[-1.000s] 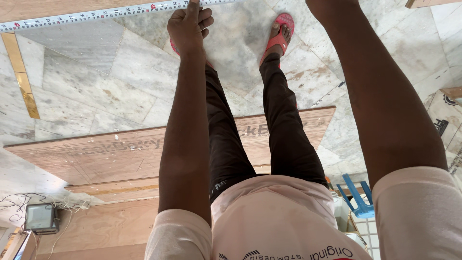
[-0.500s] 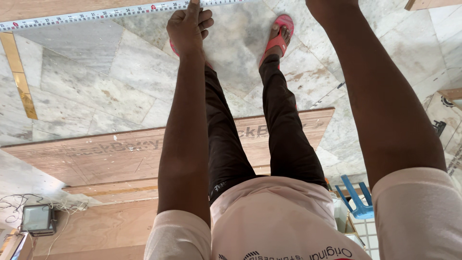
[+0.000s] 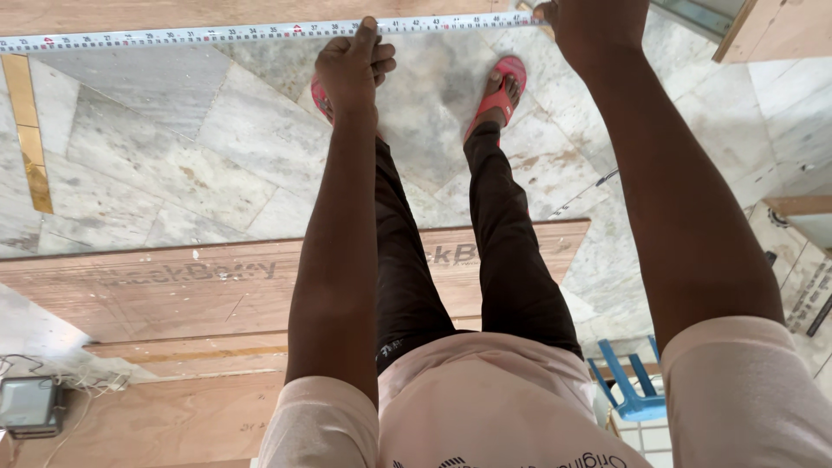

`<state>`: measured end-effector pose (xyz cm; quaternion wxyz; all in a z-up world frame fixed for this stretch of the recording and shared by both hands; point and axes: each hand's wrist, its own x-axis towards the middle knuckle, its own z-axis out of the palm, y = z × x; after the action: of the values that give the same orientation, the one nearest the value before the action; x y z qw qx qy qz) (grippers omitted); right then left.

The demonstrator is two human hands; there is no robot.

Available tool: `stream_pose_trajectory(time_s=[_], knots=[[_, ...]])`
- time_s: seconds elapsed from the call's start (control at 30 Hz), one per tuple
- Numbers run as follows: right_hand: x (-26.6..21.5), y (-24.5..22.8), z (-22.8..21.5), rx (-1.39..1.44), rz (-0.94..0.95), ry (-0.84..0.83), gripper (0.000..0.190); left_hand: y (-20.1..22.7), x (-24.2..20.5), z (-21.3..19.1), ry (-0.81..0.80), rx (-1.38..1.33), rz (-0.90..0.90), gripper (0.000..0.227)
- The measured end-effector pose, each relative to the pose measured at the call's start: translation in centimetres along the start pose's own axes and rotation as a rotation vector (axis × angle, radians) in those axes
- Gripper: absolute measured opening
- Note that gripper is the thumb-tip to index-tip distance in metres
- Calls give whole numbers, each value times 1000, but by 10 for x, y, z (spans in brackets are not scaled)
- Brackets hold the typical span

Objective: The person measures a wooden plank with a tape measure and marks it. They then retrieve a hammer and a metal bar from a shelf. The person handles a yellow bucket containing a white substance and a roll of LED strip lights. Finally, they use the hammer and metal bar to work on the edge of a white cabinet.

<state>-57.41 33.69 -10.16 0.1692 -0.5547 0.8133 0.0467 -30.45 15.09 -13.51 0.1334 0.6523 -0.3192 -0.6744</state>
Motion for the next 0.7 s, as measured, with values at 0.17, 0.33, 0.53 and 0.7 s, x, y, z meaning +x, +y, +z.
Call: stream_pose_trajectory(time_s=[0.17, 0.33, 0.53, 0.7], knots=[[3, -2, -3, 5, -1, -10, 35, -2, 1, 1, 10, -50, -4, 32], [3, -1, -2, 3, -3, -25, 36, -3, 1, 1, 10, -39, 21, 34], [2, -1, 0, -22, -6, 0, 35, 0, 0, 4, 32, -25, 1, 29], [2, 2, 5, -77, -13, -34, 41, 1, 0, 6, 38, -44, 0, 28]])
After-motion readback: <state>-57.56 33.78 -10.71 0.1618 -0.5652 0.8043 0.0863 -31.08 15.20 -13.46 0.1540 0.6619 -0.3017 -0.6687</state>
